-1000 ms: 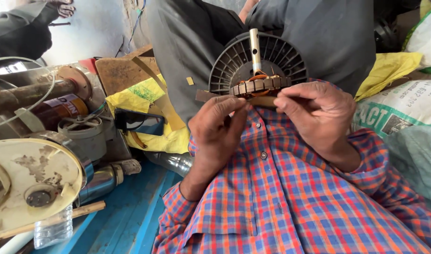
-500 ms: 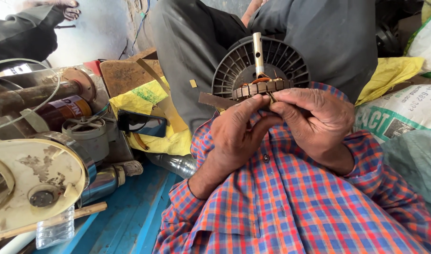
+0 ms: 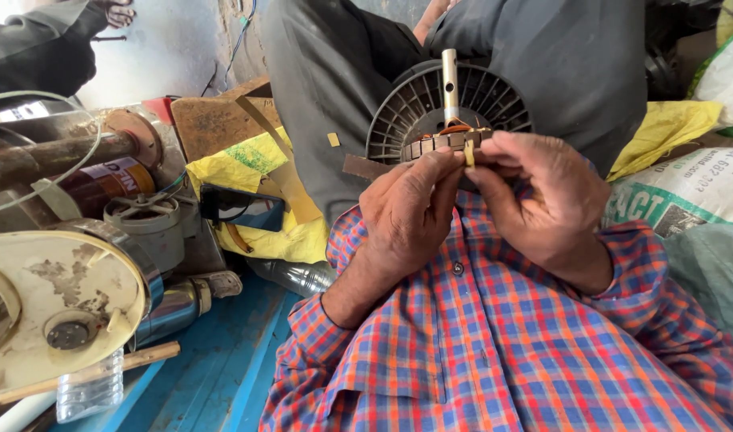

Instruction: The person lies on the floor with a fan motor armature on their lap. They press insulation wedges into the slots between the copper windings by hand, cut a strip of insulating paper with scissors, and fit the paper around the wound rotor while turning it to seat the material.

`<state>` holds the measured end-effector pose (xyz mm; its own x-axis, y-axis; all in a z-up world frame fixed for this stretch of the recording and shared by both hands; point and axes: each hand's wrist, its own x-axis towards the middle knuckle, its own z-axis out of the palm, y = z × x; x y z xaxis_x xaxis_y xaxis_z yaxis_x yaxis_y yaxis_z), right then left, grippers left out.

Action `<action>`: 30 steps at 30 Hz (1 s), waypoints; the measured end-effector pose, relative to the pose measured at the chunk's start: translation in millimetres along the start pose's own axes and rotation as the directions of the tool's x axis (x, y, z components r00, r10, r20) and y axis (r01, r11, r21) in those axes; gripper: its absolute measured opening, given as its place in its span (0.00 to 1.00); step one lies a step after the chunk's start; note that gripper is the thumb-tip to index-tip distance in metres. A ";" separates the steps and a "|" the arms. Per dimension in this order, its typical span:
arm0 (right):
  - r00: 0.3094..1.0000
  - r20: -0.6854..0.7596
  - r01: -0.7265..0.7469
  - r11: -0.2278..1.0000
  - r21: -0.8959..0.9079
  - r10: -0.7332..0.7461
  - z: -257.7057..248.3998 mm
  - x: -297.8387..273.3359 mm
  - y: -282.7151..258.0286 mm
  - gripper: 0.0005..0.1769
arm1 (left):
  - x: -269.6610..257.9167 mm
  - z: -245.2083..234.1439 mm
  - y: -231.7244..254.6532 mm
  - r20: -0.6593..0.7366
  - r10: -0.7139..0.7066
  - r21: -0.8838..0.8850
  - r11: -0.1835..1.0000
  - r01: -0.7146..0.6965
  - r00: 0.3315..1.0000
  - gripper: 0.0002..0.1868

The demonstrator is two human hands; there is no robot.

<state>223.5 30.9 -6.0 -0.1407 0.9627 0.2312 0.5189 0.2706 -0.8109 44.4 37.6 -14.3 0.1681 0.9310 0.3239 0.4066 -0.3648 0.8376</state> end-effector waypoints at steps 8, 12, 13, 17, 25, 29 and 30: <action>0.988 0.150 0.031 0.995 0.092 -0.045 -3.1 19.0 31.6 0.29 | 17.9 -11.9 -15.3 0.046 -0.151 0.037 0.988 0.150 0.987 0.34; 0.987 0.163 -0.032 0.980 0.195 0.000 -0.6 19.9 40.0 0.27 | 14.9 -20.7 -27.0 0.182 -0.333 -0.315 0.871 0.376 0.925 0.35; 0.983 0.182 -0.078 0.965 0.249 0.033 -1.2 21.5 39.9 0.27 | 14.5 -22.7 -29.9 0.182 -0.381 -0.420 0.803 0.422 0.907 0.34; 0.988 0.093 0.108 0.984 0.140 -0.122 -0.8 35.3 31.8 0.30 | 18.1 -35.8 -36.4 0.113 -0.543 -0.743 0.510 0.433 0.832 0.28; 0.982 0.190 -0.081 0.918 0.388 0.006 1.9 18.1 53.2 0.16 | -15.7 -53.9 -30.3 0.330 -0.527 -0.944 -0.159 0.291 0.783 0.19; 0.933 0.357 -0.008 0.989 0.147 -0.045 -8.8 44.3 25.1 0.15 | -56.7 -50.1 -41.8 0.298 -0.517 -0.954 -0.138 0.265 0.803 0.16; 0.922 0.385 -0.004 0.991 0.134 -0.048 -8.5 46.3 28.3 0.16 | -54.9 -50.4 -37.2 0.306 -0.558 -0.930 -0.002 0.368 0.771 0.16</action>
<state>238.8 83.1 -13.7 -0.4793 0.8765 0.0453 0.4018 0.2651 -0.8765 -25.2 0.5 -41.0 0.1780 0.9189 -0.3520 -0.7742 0.3516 0.5263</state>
